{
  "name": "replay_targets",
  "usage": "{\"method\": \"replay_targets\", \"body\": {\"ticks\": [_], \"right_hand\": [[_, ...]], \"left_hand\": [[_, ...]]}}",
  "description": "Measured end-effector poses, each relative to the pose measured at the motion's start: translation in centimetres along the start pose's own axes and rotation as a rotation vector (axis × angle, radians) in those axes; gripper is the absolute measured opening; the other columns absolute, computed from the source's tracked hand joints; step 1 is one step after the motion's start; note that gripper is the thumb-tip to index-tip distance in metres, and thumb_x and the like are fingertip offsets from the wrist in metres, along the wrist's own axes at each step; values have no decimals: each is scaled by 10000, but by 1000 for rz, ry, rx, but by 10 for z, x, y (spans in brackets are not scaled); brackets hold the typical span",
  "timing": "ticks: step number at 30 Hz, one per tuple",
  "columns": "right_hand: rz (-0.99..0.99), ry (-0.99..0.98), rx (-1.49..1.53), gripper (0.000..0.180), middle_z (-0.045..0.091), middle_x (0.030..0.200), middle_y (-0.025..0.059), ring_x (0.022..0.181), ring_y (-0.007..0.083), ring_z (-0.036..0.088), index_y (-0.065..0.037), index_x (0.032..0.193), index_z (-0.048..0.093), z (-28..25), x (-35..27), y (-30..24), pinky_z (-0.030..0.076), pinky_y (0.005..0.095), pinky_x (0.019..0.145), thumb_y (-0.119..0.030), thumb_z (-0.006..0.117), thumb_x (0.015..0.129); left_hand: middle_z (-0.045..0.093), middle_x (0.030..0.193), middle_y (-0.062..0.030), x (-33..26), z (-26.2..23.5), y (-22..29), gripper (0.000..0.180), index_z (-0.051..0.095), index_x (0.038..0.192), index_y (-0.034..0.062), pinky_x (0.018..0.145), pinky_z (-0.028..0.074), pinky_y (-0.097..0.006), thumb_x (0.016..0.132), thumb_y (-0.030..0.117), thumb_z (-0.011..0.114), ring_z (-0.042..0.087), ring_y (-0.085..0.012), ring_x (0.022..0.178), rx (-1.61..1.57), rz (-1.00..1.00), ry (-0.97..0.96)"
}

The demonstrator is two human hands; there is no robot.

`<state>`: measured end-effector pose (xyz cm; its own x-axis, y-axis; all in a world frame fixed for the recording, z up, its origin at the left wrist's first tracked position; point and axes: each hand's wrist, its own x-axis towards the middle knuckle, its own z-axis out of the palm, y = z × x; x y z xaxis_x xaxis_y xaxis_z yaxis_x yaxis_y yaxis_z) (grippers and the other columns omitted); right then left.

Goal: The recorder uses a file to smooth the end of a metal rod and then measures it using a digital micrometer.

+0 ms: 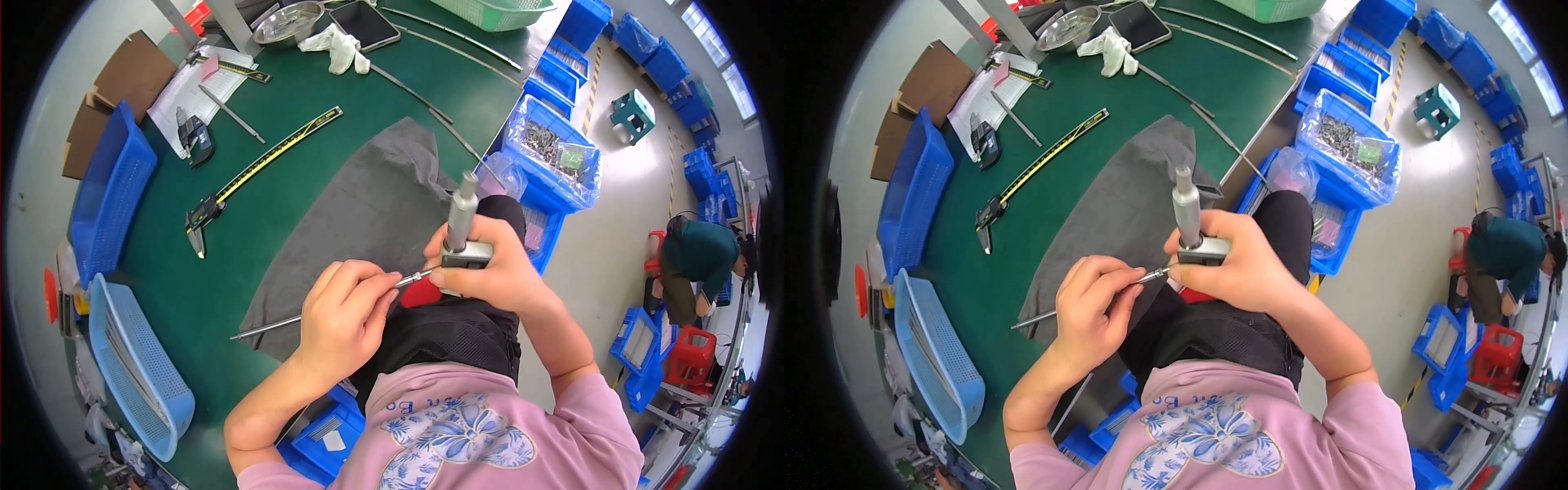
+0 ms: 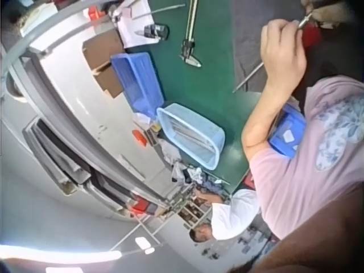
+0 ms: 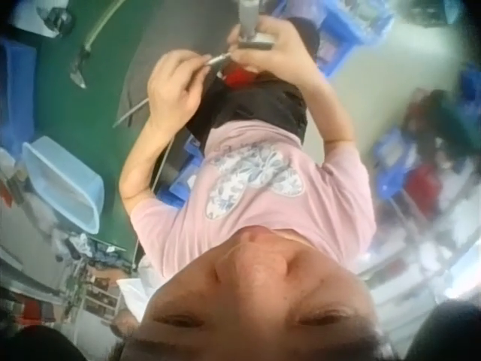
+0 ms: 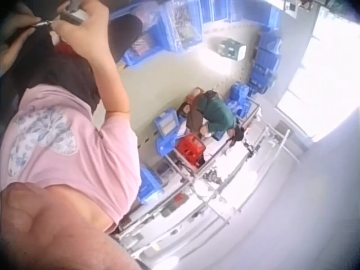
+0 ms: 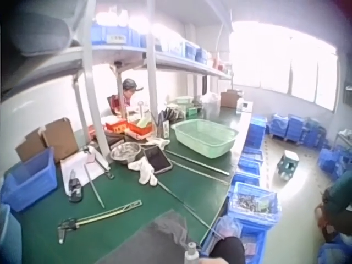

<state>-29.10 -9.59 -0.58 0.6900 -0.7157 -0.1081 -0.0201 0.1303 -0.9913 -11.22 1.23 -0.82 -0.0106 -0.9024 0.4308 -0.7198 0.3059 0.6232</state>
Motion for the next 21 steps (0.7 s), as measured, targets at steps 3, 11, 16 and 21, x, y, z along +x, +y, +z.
{"method": "replay_targets", "body": {"ticks": [3, 11, 16, 21], "right_hand": [[69, 135, -155, 333, 568, 685, 19, 536, 70, 547, -13, 987, 569, -25, 23, -32, 441, 220, 472, -220, 716, 770], [133, 353, -509, 463, 588, 633, 43, 432, 107, 560, 35, 838, 639, -107, 162, -43, 430, 230, 378, -411, 737, 760], [119, 369, -763, 524, 623, 612, 65, 466, 131, 593, 35, 815, 666, -99, 194, -32, 471, 260, 451, -477, 730, 726], [-150, 486, -1283, 611, 642, 858, 125, 838, 255, 618, -31, 893, 663, -105, 213, -15, 472, 350, 763, -621, 615, 743]], "left_hand": [[585, 814, -92, 1, 3, -6, 225, 641, 873, 18, 597, 438, -337, 667, -56, 691, 558, -256, 709, 19, 5, 81], [549, 773, -89, 1, 17, -14, 189, 623, 826, 23, 593, 437, -355, 662, -55, 678, 534, -266, 691, 87, 11, 25], [547, 779, -84, -1, 17, -17, 189, 627, 826, 28, 594, 436, -353, 661, -46, 685, 530, -260, 697, 96, -16, 45], [536, 778, -75, 0, 16, -15, 193, 639, 835, 33, 596, 430, -349, 665, -45, 687, 528, -250, 704, 84, -70, 26]]}}
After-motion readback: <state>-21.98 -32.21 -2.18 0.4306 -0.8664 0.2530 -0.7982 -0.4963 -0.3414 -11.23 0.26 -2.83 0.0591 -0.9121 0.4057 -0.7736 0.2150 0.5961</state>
